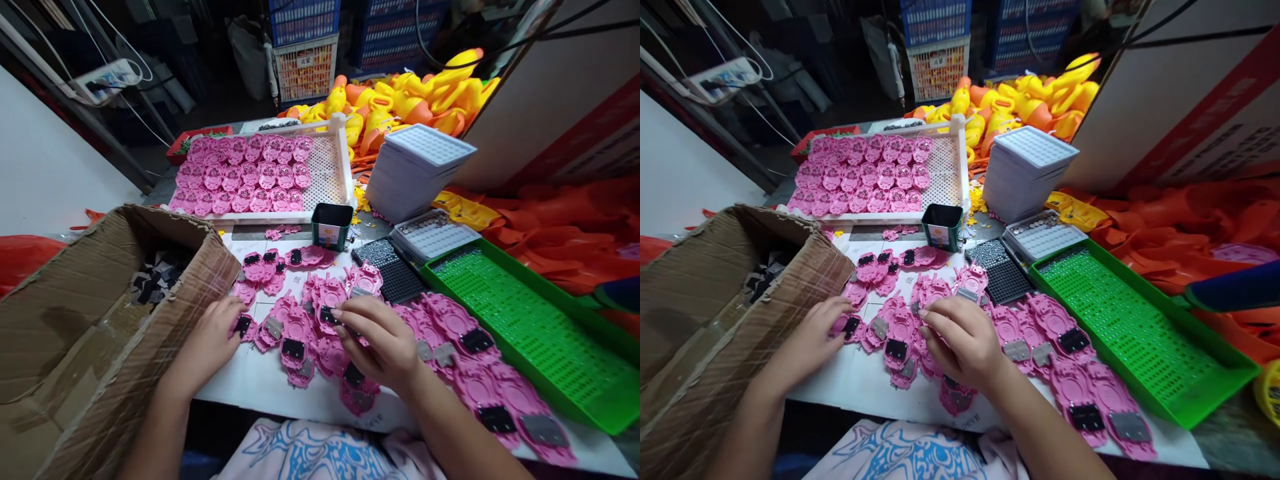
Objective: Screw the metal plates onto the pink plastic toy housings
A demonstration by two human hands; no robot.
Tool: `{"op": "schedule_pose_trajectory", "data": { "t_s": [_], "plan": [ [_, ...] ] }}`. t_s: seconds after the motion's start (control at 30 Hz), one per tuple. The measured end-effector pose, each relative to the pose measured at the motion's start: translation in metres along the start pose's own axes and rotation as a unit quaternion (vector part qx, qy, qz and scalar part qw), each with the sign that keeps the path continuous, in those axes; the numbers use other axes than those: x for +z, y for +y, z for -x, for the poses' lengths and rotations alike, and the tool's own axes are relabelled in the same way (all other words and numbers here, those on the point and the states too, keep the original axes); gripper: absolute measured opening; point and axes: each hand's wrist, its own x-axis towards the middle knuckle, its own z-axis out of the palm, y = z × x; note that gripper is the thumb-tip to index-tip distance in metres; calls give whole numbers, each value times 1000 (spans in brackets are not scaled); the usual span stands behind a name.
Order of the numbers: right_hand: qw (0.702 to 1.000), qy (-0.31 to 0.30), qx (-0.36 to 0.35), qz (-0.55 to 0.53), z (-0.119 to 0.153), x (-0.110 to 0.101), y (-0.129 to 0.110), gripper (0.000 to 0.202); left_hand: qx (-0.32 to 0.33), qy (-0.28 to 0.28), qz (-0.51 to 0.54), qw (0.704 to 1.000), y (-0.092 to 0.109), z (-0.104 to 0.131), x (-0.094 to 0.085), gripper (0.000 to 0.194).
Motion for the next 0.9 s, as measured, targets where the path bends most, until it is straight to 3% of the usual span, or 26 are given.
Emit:
{"op": "schedule_pose_trajectory", "data": {
  "t_s": [0.13,0.4,0.5,0.77,0.9],
  "plan": [
    [1000,-9,-6,-6,1,2,1,25,-19,-69,-81,994,-8,14,11,59],
    [1000,-7,1,-4,0,3,3,25,-52,-110,-119,985,-5,10,11,50],
    [1000,-5,1,2,0,3,3,24,-65,-112,-135,982,-3,11,9,39],
    [1000,18,-10,7,-1,2,3,26,-24,-138,-122,983,1,17,1,29],
    [1000,27,-6,2,-1,3,2,26,-5,-99,-86,991,-1,19,-1,31]
  ]
}}
